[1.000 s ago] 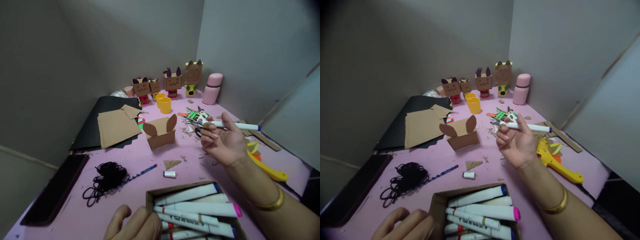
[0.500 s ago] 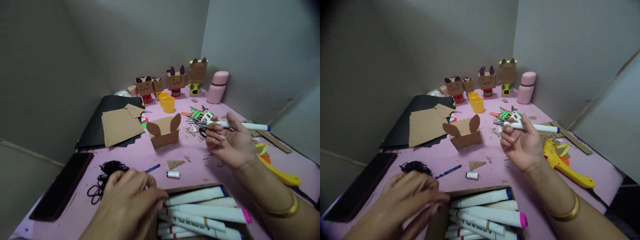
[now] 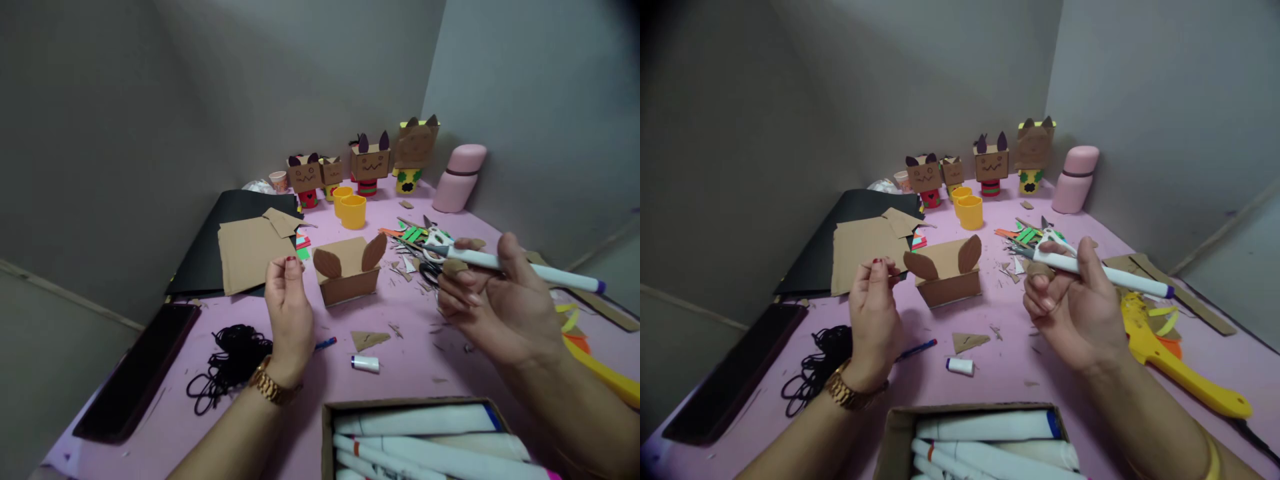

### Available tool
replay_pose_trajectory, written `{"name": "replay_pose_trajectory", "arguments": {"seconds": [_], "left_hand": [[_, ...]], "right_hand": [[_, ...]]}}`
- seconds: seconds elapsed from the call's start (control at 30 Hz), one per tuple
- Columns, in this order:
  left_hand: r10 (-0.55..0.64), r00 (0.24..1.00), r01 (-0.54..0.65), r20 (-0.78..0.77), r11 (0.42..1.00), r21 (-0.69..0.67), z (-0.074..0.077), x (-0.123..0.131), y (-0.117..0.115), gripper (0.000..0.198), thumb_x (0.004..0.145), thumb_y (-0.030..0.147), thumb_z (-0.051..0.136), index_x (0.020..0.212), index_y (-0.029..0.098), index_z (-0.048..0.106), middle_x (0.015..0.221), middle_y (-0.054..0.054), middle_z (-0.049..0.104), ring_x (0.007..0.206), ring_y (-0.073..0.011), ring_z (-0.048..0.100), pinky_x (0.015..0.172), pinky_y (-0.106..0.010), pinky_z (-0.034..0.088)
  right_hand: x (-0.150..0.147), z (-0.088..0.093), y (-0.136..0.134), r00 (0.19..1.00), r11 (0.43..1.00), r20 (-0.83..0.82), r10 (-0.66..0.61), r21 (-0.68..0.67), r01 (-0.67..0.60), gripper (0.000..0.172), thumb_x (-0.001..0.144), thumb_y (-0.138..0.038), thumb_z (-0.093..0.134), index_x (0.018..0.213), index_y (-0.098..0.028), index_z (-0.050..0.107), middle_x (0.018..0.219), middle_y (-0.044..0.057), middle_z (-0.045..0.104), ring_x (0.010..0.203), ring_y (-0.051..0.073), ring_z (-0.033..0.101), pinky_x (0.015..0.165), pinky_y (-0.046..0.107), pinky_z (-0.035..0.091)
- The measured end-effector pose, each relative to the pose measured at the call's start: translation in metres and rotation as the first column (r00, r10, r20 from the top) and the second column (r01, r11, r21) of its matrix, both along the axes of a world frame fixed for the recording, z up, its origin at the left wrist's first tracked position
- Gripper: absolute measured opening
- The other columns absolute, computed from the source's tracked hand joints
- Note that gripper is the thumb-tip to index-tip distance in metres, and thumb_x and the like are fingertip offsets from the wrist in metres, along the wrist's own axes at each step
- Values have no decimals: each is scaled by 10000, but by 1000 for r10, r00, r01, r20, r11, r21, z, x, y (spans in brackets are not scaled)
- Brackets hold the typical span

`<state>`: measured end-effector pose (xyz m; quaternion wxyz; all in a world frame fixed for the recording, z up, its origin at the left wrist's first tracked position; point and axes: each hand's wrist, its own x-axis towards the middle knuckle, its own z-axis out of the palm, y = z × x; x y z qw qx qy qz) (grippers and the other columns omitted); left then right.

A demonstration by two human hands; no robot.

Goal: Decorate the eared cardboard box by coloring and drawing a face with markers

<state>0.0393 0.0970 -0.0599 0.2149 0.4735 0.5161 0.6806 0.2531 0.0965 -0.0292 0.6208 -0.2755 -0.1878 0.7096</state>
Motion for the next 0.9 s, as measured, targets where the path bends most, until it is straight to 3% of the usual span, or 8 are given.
{"name": "replay_pose_trajectory", "arguments": {"seconds": [0.1, 0.23, 0.37, 0.47, 0.57, 0.67, 0.77, 0.9], "left_hand": [[41, 999, -41, 16, 999, -22, -16, -3, 1, 163, 931, 373, 413, 984, 227, 460, 972, -12, 491, 916, -143, 490, 841, -254, 375], [-43, 999, 40, -24, 994, -97, -34, -9, -3, 319, 893, 452, 462, 1114, 222, 441, 1139, -73, 464, 1061, -216, 445, 904, -355, 342], [-127, 991, 123, -33, 985, -120, -41, -11, 1, 449, 854, 514, 490, 1188, 226, 402, 1243, -113, 421, 1165, -278, 394, 963, -459, 306], [-184, 983, 179, -30, 976, -126, -42, -13, 5, 678, 760, 575, 583, 1289, 233, 332, 1343, -137, 367, 1261, -330, 334, 1030, -520, 253], [-334, 939, 309, -85, 924, -224, -44, -17, 5, 934, 723, 455, 685, 1424, 253, 102, 1511, -145, 160, 1387, -329, 184, 1121, -529, 160], [-422, 892, 363, -163, 883, -299, -45, -21, 5, 991, 748, 233, 668, 1452, 259, -30, 1566, -120, 16, 1440, -263, 31, 1164, -474, 31], [-373, 922, 337, -107, 907, -254, -43, -20, 9, 961, 709, 115, 607, 1458, 238, 18, 1561, -129, 86, 1440, -256, 54, 1164, -455, 1], [-381, 923, 383, 59, 887, -257, -37, -20, 17, 957, 621, 67, 590, 1443, 217, 124, 1468, -147, 329, 1420, -280, 165, 1159, -463, 53]], "right_hand": [[-4, -3, 0, 998, 999, 51, -23, 23, 22, 531, 950, -535, 252, 750, -228, 636, 451, 3, 499, 335, 90, 362, 350, 191, 300], [-11, -11, 0, 994, 997, 102, -36, 75, 29, 450, 922, -533, 355, 787, -233, 663, 447, 11, 528, 340, 89, 405, 360, 183, 321], [-19, -21, -2, 978, 985, 184, -97, 162, 67, 371, 808, -565, 575, 813, -214, 696, 436, 10, 527, 385, 108, 449, 340, 182, 304], [-25, -28, -4, 971, 985, 225, -75, 168, 38, 345, 785, -539, 625, 807, -201, 692, 438, -12, 519, 390, 89, 453, 351, 164, 300], [-29, -35, -5, 971, 989, 238, -24, 149, -12, 279, 807, -482, 621, 846, -209, 665, 465, -34, 521, 405, 72, 458, 359, 141, 279], [-32, -42, -4, 964, 983, 264, 38, 161, -83, 281, 805, -485, 624, 902, -221, 642, 507, -29, 557, 439, 83, 483, 390, 154, 306], [-36, -44, -6, 961, 982, 275, 35, 170, -84, 280, 826, -480, 600, 910, -215, 630, 493, -30, 554, 425, 77, 449, 399, 156, 303], [-41, -40, -8, 962, 986, 273, -13, 161, -32, 286, 825, -483, 592, 870, -203, 629, 470, -35, 532, 403, 66, 424, 384, 147, 274]]}}
